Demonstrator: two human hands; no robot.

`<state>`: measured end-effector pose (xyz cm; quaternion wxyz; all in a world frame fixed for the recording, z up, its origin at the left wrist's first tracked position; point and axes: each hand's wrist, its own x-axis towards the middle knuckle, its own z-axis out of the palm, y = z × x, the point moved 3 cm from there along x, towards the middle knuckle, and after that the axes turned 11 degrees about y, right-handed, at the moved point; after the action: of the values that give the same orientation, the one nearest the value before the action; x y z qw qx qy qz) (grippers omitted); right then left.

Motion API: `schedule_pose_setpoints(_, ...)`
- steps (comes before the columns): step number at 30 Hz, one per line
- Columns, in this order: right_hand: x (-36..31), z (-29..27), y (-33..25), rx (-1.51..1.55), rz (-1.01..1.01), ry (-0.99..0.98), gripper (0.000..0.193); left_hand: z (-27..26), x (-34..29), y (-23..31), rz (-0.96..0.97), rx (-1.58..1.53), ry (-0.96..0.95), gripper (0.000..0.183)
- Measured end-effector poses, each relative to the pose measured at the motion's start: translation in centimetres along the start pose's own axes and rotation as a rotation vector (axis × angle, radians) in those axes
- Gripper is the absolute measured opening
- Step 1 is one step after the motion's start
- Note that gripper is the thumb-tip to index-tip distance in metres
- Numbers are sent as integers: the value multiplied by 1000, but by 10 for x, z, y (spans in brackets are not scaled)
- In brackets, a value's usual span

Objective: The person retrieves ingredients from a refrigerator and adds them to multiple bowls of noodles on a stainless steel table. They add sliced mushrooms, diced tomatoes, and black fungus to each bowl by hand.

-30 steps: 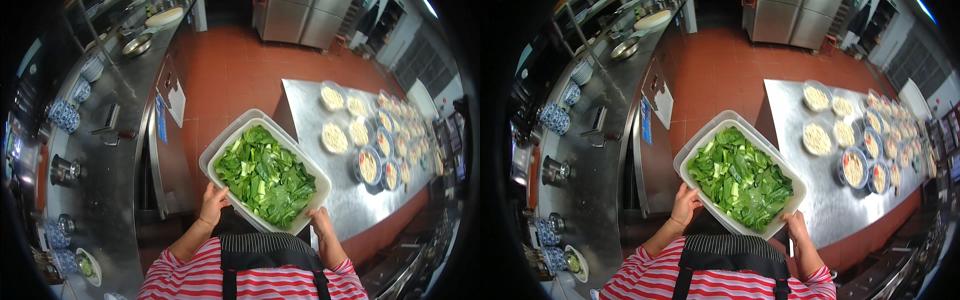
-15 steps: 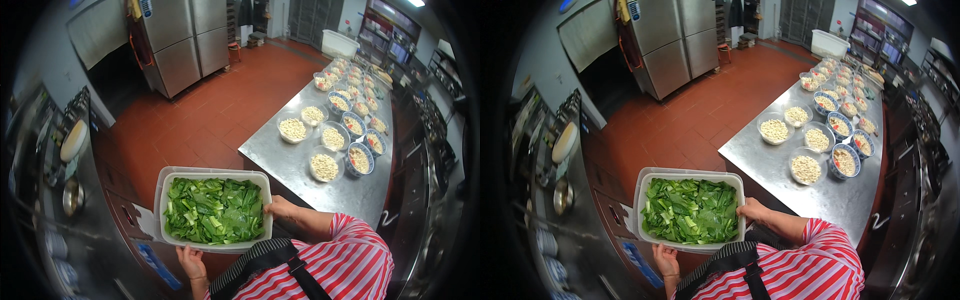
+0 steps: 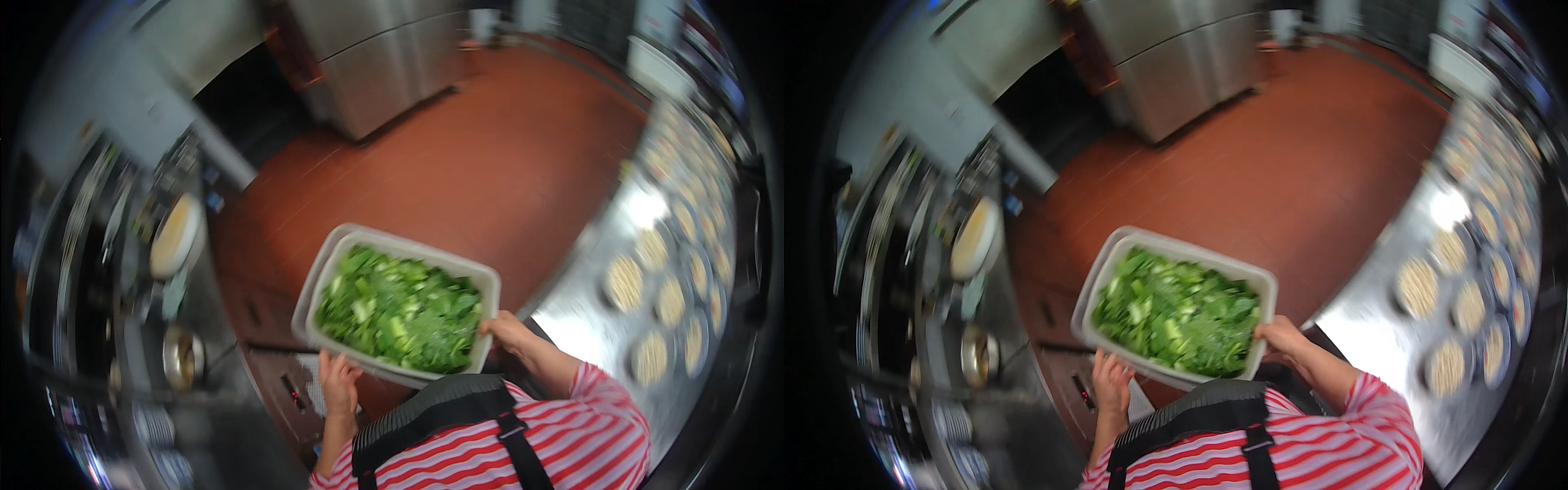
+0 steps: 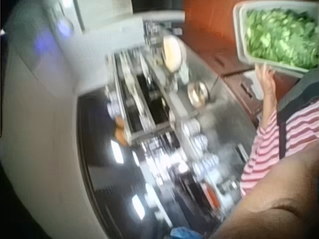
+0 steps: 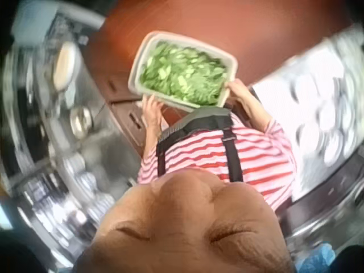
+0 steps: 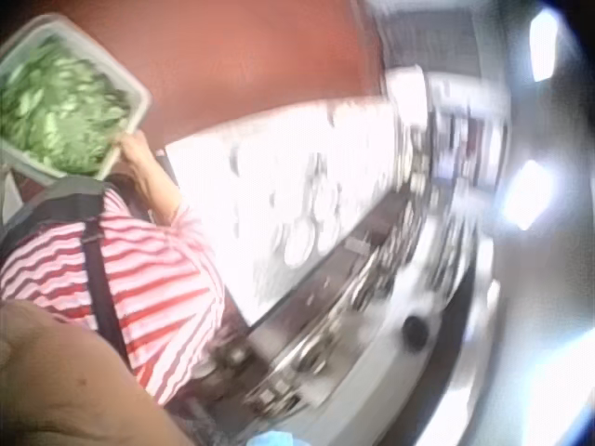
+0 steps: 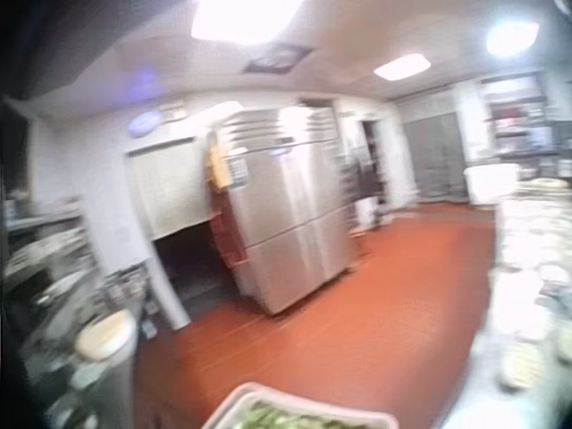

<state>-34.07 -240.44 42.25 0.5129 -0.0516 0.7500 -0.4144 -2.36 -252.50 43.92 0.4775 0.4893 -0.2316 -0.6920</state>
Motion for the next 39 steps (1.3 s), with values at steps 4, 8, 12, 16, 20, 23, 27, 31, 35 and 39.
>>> schedule_pose_setpoints(4, 36, 149, 7, 65, -115, -139, 19, -87, 96, 62, 111, 49, 48, 47)
schedule_pose_setpoints(8, 69, 231, -45, 48, -126, 54, 25, -91, 198, 98, 26, 101, 31, 42)
schedule_pose_setpoints(12, 127, 319, -82, 179, -124, 123, 27, -99, 347, 137, -8, 118, -108, 43)
schedule_pose_setpoints(16, 183, 367, -98, 200, -114, 223, 27, -103, 461, 155, 3, 102, -250, 40)
schedule_pose_setpoints(20, 213, 314, -120, 169, -108, 271, 25, -32, 468, 108, -128, 105, -210, 49)
schedule_pose_setpoints(23, 239, 267, -124, 213, -125, 317, 23, 31, 459, 84, -52, 81, -361, 54)
schedule_pose_setpoints(27, 265, 202, -117, 272, -17, 314, 19, 102, 457, 50, -114, 169, -363, 55)
schedule_pose_setpoints(31, 331, 90, -190, 404, -83, 421, 23, 269, 504, -4, -113, 286, -511, 52)
schedule_pose_setpoints(35, 371, -1, -236, 595, -37, 449, 24, 409, 515, -34, -130, 367, -528, 48)
schedule_pose_setpoints(39, 413, -95, -272, 586, -58, 477, 26, 524, 512, -72, -146, 373, -583, 47)
